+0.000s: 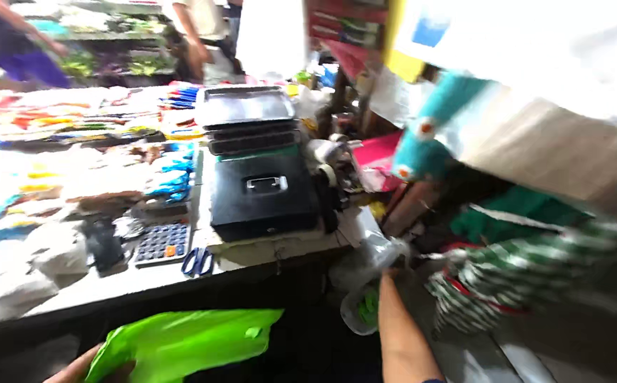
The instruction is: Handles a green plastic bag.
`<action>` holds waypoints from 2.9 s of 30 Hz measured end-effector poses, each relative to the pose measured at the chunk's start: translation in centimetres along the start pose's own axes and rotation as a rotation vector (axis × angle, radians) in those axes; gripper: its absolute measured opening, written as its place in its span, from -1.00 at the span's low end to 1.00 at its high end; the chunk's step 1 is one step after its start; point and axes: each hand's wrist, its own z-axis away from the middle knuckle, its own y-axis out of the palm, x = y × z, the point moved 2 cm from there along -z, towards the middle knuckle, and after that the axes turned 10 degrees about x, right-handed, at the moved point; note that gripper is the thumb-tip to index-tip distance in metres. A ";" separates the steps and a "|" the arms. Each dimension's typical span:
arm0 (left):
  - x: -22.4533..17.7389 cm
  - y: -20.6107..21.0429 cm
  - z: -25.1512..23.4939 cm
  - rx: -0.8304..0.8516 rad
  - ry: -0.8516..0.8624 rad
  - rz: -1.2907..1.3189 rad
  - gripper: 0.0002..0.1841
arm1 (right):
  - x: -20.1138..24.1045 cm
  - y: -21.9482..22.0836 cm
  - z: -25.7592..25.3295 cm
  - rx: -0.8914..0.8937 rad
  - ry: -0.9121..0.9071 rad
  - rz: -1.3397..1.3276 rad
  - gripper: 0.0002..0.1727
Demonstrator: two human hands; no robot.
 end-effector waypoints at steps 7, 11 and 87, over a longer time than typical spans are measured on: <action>0.9 -2.0 5.9 -0.692 -0.185 0.258 -0.63 | -3.0 -1.9 7.0 0.180 -0.367 0.070 -0.18; 3.2 -3.0 9.7 -0.843 -0.139 0.489 -0.81 | -2.5 1.2 19.5 0.319 -0.821 0.103 -0.41; 16.1 7.3 48.9 -1.671 -0.435 0.860 -0.89 | -25.8 25.6 85.3 2.342 -0.720 0.807 -0.77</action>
